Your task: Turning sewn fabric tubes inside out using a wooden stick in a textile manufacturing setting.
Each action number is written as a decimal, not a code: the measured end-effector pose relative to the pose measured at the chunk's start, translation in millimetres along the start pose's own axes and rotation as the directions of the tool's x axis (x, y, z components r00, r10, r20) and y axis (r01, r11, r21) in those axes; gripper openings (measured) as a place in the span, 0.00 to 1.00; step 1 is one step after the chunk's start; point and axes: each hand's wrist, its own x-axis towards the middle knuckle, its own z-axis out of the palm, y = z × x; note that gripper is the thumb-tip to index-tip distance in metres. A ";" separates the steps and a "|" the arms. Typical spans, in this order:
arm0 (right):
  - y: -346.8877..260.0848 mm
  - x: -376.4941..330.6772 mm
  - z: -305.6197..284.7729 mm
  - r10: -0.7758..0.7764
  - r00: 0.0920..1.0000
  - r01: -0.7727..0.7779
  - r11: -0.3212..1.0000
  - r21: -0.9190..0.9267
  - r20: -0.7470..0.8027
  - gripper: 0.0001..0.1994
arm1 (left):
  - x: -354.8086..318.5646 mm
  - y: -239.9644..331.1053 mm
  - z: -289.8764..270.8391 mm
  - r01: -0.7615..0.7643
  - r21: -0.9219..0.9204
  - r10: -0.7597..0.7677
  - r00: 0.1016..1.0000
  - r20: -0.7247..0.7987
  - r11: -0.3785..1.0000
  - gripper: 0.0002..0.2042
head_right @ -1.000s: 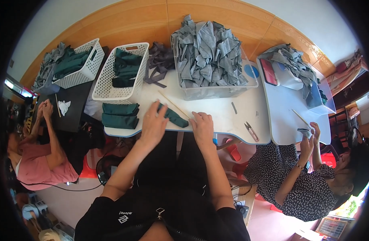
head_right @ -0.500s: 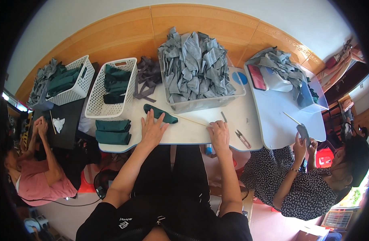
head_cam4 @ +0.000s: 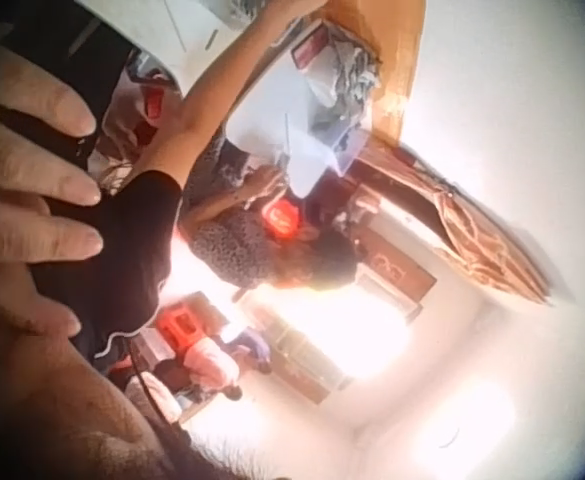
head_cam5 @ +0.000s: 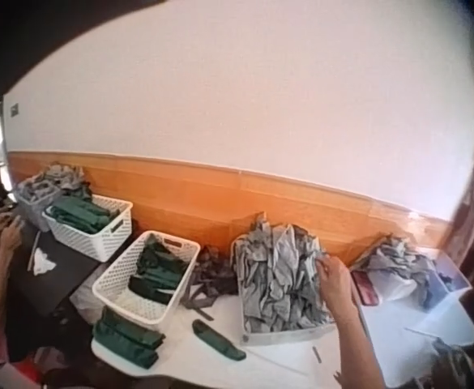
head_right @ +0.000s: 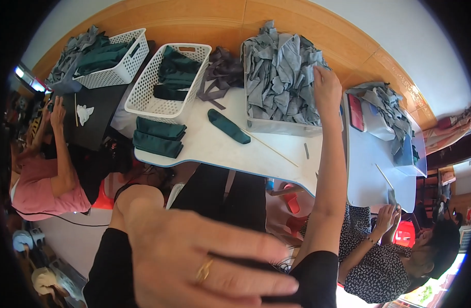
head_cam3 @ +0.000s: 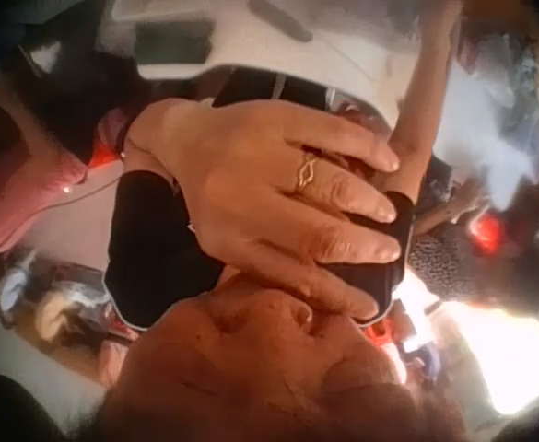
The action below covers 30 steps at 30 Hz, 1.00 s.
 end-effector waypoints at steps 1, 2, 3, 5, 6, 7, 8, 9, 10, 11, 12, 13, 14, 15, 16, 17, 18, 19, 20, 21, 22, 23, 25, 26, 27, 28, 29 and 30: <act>-1.7 21.6 22.1 0.032 0.999 -0.033 0.998 0.054 0.021 0.08 | 0.2 -4.3 -2.7 -0.187 0.107 0.198 0.975 -0.104 0.977 0.14; 1.3 35.7 32.8 0.067 0.998 -0.069 0.994 0.083 0.021 0.09 | -6.4 -3.6 8.8 -0.195 0.097 0.206 0.972 -0.114 0.976 0.14; -8.5 47.7 59.0 0.099 0.994 -0.103 0.986 0.130 0.043 0.09 | -19.2 1.3 27.1 -0.022 0.181 0.090 0.924 -0.373 0.983 0.17; -19.0 61.9 86.5 0.163 0.985 -0.173 0.964 0.203 0.063 0.10 | -31.3 19.0 14.5 0.152 0.201 0.004 0.788 -0.616 0.968 0.23; -29.8 71.3 102.3 0.185 0.980 -0.199 0.947 0.251 0.076 0.10 | -41.4 45.2 -31.0 0.168 0.193 -0.099 0.941 -0.322 0.967 0.14; -43.8 75.4 121.8 0.209 0.974 -0.227 0.929 0.292 0.091 0.11 | -50.9 64.3 -64.2 0.191 0.188 -0.196 0.981 0.006 0.963 0.08; -51.4 69.2 125.1 0.238 0.968 -0.252 0.916 0.313 0.083 0.11 | -67.7 63.9 -78.9 0.289 0.122 -0.286 0.957 -0.045 0.950 0.06; -60.7 69.8 123.6 0.259 0.961 -0.275 0.895 0.352 0.093 0.11 | -79.0 69.3 -86.7 0.392 0.072 -0.386 0.919 -0.085 0.917 0.05; -71.7 70.9 125.3 0.278 0.955 -0.295 0.873 0.389 0.101 0.12 | -90.3 75.1 -90.4 0.538 0.108 -0.528 0.842 -0.113 0.836 0.08; -82.8 70.6 121.6 0.295 0.949 -0.315 0.847 0.429 0.114 0.12 | -101.8 80.9 -91.9 0.671 0.142 -0.654 0.742 -0.147 0.728 0.11; -87.6 65.4 108.9 0.315 0.941 -0.337 0.821 0.461 0.126 0.12 | -119.1 81.6 -88.8 0.738 0.068 -0.717 0.669 -0.195 0.671 0.12; -93.7 62.5 98.2 0.335 0.932 -0.358 0.794 0.491 0.137 0.13 | -138.6 80.1 -83.7 0.794 -0.011 -0.774 0.589 -0.232 0.608 0.13; -97.8 57.0 84.5 0.353 0.923 -0.379 0.765 0.521 0.154 0.13 | -155.9 79.9 -76.4 0.788 -0.014 -0.768 0.596 -0.236 0.616 0.13; -103.3 54.9 73.4 0.370 0.914 -0.398 0.736 0.548 0.166 0.14 | -171.8 77.9 -66.2 0.877 -0.183 -0.888 0.405 -0.220 0.445 0.12; -109.8 50.2 65.1 0.386 0.904 -0.417 0.702 0.577 0.184 0.14 | -186.9 74.4 -55.2 0.909 -0.339 -0.966 0.197 -0.168 0.244 0.12; -116.8 24.8 59.0 0.397 0.892 -0.442 0.663 0.604 0.215 0.14 | -203.1 67.2 -44.6 0.907 -0.339 -0.964 0.197 -0.179 0.248 0.12; -124.6 2.0 49.3 0.410 0.880 -0.462 0.625 0.629 0.238 0.15 | -217.1 54.7 -33.5 0.878 -0.439 -0.980 0.152 -0.126 0.192 0.14; -128.4 -1.2 31.7 0.429 0.871 -0.471 0.593 0.653 0.238 0.15 | -225.1 38.7 -21.4 0.835 -0.533 -0.991 0.128 -0.048 0.134 0.17; -143.9 -35.2 36.5 0.469 0.820 -0.551 0.494 0.673 0.328 0.15 | -236.0 31.1 -13.8 0.838 -0.531 -0.991 0.118 -0.057 0.130 0.17; -167.7 -87.4 49.8 0.488 0.757 -0.633 0.383 0.672 0.435 0.15 | -246.9 26.2 -8.9 0.760 -0.643 -0.996 0.075 -0.055 0.093 0.21; -184.7 -133.6 49.7 0.482 0.717 -0.677 0.313 0.666 0.504 0.14 | -253.0 18.8 -1.9 0.664 -0.745 -0.998 0.058 -0.025 0.058 0.26; -201.1 -176.7 49.1 0.470 0.675 -0.717 0.238 0.655 0.569 0.14 | -257.3 12.7 5.4 0.666 -0.744 -0.998 0.057 -0.025 0.057 0.26; -255.7 -237.7 37.6 0.357 0.556 -0.822 0.100 0.561 0.751 0.14 | -265.9 4.1 19.5 0.330 -0.944 -0.993 0.115 0.034 0.006 0.33; -262.1 -268.8 36.1 0.323 0.501 -0.846 -0.017 0.534 0.803 0.13 | -266.2 6.2 25.4 0.265 -0.964 -0.975 0.222 0.024 0.037 0.32; -261.7 -295.4 37.1 0.273 0.444 -0.861 -0.135 0.491 0.854 0.13 | -270.2 9.7 29.0 0.274 -0.961 -0.977 0.212 0.031 0.029 0.32; -243.8 -321.6 41.7 0.062 0.397 -0.822 -0.420 0.385 0.916 0.14 | -273.7 11.5 33.1 0.310 -0.950 -0.968 0.220 0.121 -0.048 0.31; -223.2 -346.6 49.4 -0.167 0.388 -0.738 -0.646 0.197 0.906 0.15 | -275.2 15.1 40.0 0.346 -0.931 -0.954 0.220 0.205 -0.120 0.31; -224.6 -363.6 54.7 -0.209 0.454 -0.719 -0.661 0.217 0.866 0.16 | -263.2 22.4 55.7 0.312 -0.944 -0.986 0.082 0.142 -0.110 0.24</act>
